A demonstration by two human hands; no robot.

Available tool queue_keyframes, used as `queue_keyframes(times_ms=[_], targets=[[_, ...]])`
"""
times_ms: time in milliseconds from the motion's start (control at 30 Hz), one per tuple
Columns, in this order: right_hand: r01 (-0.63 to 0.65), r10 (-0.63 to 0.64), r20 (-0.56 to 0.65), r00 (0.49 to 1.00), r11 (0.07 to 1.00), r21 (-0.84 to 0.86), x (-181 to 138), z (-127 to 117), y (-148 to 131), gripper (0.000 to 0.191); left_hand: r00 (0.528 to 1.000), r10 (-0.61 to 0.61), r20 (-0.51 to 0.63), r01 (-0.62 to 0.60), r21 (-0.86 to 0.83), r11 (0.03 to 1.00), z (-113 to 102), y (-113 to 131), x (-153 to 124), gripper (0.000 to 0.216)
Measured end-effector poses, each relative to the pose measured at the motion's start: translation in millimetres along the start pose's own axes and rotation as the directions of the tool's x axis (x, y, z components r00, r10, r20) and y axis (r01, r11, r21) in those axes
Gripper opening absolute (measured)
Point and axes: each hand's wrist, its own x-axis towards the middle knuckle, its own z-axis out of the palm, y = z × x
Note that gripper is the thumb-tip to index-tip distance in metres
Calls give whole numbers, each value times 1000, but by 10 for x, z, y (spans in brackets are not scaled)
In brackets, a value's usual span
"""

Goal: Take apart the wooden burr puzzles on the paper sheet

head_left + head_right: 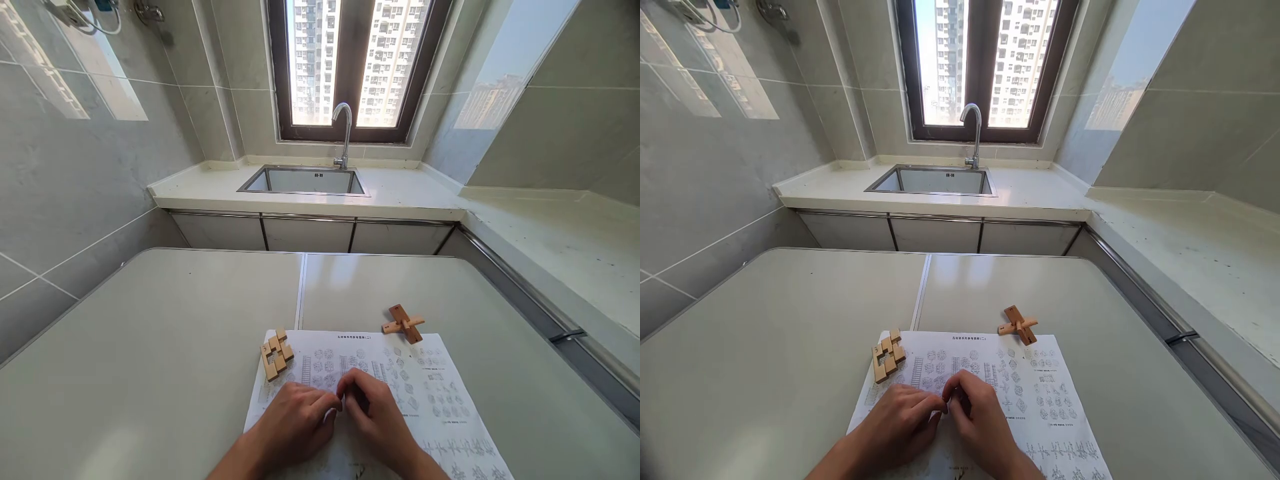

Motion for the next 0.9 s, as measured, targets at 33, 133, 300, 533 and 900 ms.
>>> queue_keyframes(times_ms=[33, 133, 300, 533, 900], targets=[[6, -6, -4, 1000, 1000, 1, 1, 2, 9, 18, 1000, -5, 2, 5, -1, 1000, 2, 0, -2, 20], [16, -16, 5, 1000, 1000, -2, -2, 6, 42, 19, 1000, -15, 8, 15, -12, 1000, 7, 0, -4, 20], [-5, 5, 33, 999, 1000, -10, -10, -8, 57, 19, 1000, -7, 3, 7, -7, 1000, 3, -1, 0, 20], [-1, 1, 24, 1000, 1000, -15, -8, 3, 55, 18, 1000, -10, -9, 10, -23, 1000, -11, 5, 8, 22], [-10, 10, 25, 1000, 1000, -11, -10, 6, 58, 19, 1000, -14, 9, 14, -35, 999, -13, 5, 18, 21]])
